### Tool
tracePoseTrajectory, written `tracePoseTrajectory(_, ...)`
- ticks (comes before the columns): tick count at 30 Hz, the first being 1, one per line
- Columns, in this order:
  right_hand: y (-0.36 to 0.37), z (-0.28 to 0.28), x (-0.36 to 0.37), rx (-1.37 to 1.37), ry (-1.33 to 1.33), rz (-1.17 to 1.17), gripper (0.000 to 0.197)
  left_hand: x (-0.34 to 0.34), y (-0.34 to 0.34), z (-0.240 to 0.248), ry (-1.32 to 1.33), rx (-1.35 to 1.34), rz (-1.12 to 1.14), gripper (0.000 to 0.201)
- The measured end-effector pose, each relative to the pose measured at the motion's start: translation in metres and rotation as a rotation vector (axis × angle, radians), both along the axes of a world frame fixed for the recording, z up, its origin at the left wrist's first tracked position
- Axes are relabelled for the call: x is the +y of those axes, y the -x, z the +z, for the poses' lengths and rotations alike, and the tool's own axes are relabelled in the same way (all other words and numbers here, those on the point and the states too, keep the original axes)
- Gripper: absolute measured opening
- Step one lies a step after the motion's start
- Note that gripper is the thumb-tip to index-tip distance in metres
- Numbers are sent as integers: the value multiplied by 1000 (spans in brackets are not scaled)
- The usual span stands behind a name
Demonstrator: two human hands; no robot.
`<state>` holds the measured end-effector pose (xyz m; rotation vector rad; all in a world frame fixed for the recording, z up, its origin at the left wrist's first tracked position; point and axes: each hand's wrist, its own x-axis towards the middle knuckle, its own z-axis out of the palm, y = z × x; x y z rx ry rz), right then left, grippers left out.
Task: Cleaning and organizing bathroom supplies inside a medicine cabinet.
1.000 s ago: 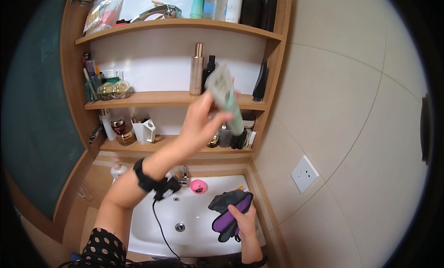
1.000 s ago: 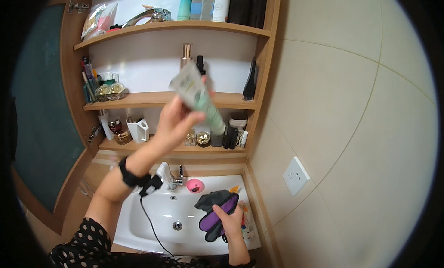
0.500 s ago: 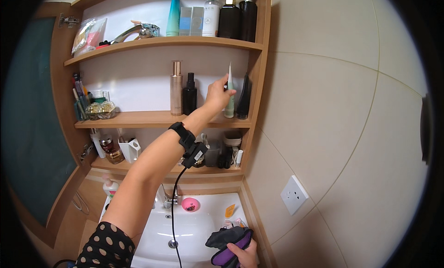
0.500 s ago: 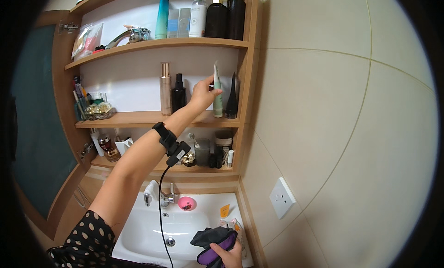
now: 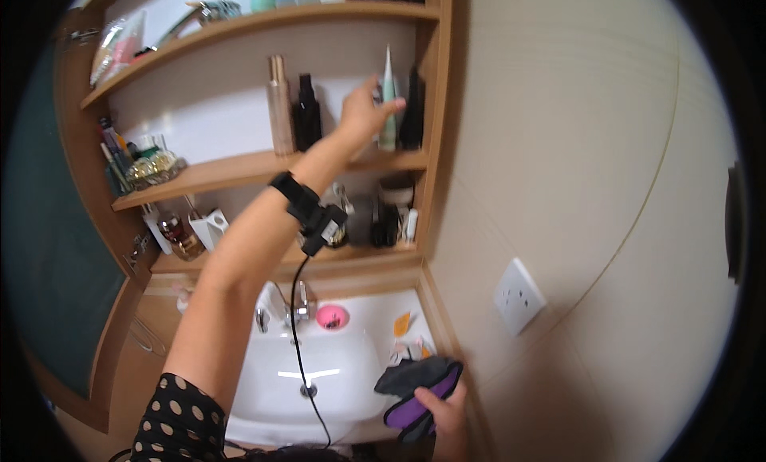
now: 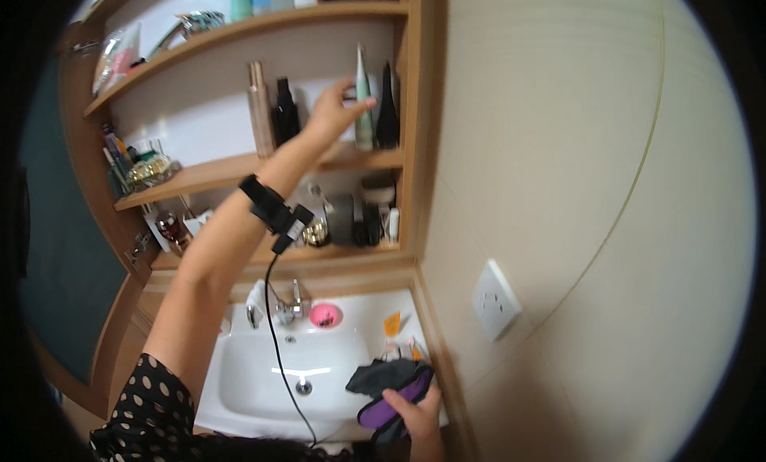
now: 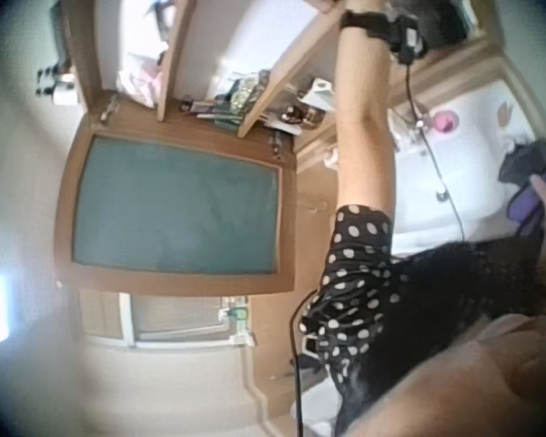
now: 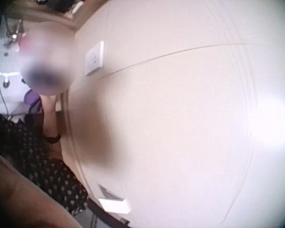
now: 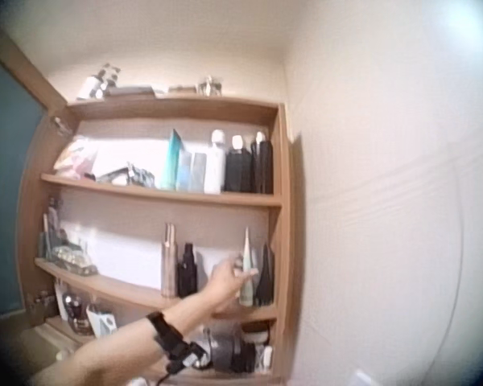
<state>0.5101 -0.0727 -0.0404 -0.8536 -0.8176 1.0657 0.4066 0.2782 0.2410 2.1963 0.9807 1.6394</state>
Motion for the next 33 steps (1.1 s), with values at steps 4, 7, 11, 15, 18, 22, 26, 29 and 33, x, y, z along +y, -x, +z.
tracePoseTrajectory(4, -14, 12, -4, 53, -4, 23, 44, -23, 24, -12, -459, 11, 99, 64)
tracePoseTrajectory(7, -41, -4, -21, 79, -40, 99, 48, -96, 26, -60, -495, -87, -249, 36)
tracePoseTrajectory(11, -51, -8, -32, 79, -57, 373, 55, -133, 28, -186, -182, 279, -611, 29)
tracePoseTrajectory(15, -51, -4, -41, 35, 6, 557, 60, -108, 20, -328, 270, 401, -508, 37)
tracePoseTrajectory(18, -52, -18, -46, -56, 14, 574, 59, -81, 4, -406, 327, 513, -234, 48)
tracePoseTrajectory(22, -49, -24, -46, -70, 63, 585, 56, -63, -10, -457, 523, 571, -118, 47)
tracePoseTrajectory(26, -46, -22, -47, -101, 80, 509, 57, -55, -14, -458, 683, 622, -131, 34)
tracePoseTrajectory(29, -40, -16, -45, -90, 128, 355, 58, -68, -1, -440, 744, 460, -150, 32)
tracePoseTrajectory(33, -16, -25, -30, 13, 190, 5, 50, -114, 43, -398, 1253, -176, -511, 30)
